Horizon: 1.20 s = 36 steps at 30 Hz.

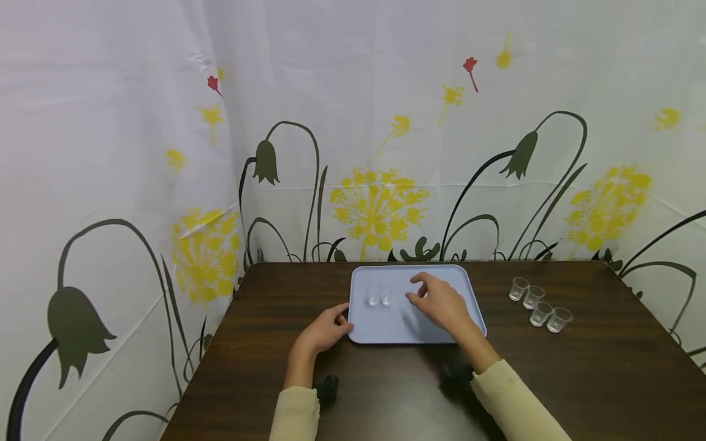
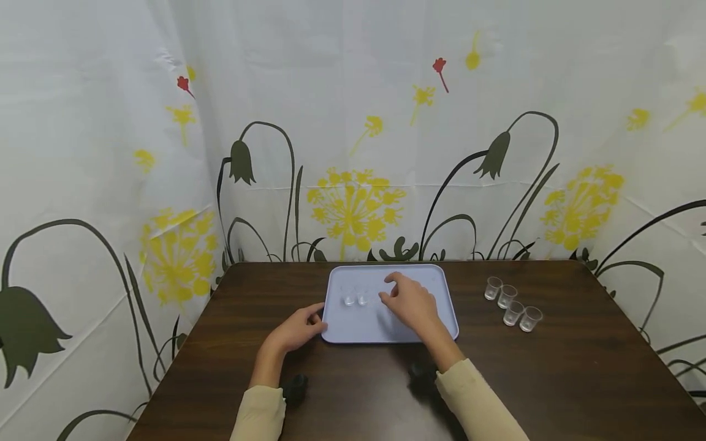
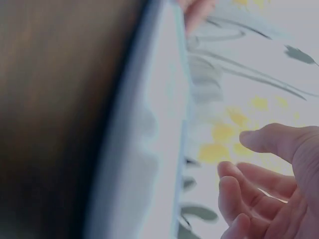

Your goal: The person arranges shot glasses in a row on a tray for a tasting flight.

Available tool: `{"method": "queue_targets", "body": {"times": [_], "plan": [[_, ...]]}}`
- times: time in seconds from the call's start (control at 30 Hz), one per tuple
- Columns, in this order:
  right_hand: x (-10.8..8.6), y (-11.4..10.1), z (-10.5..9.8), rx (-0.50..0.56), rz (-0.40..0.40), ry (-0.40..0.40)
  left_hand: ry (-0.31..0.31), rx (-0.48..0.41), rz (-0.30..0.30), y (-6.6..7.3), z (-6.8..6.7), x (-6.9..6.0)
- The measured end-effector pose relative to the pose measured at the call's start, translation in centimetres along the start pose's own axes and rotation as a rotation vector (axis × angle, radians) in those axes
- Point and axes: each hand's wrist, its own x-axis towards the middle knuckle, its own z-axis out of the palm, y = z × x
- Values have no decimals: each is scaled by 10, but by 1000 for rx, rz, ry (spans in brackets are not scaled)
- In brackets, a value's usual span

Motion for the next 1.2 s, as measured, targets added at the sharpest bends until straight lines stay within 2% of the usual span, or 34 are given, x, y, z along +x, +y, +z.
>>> {"method": "queue_targets", "body": {"times": [0.2, 0.37, 0.53, 0.77, 1.0, 1.1, 1.2], "plan": [[-5, 26, -46, -43, 46, 10, -15, 10, -5, 1, -1, 1], [-10, 48, -71, -36, 80, 34, -13, 14, -6, 2, -3, 1], [-11, 68, -83, -45, 139, 27, -12, 12, -7, 2, -4, 1], [-14, 93, -105, -82, 244, 11, -21, 26, 26, 2, -2, 1], [-21, 122, -128, -109, 346, 9, -14, 15, 14, 3, -1, -1], [-22, 131, -133, -125, 378, 3, -26, 33, 17, -1, -2, 2], [-22, 138, -131, -144, 398, 0, -43, 34, 46, -3, -4, 2]]}}
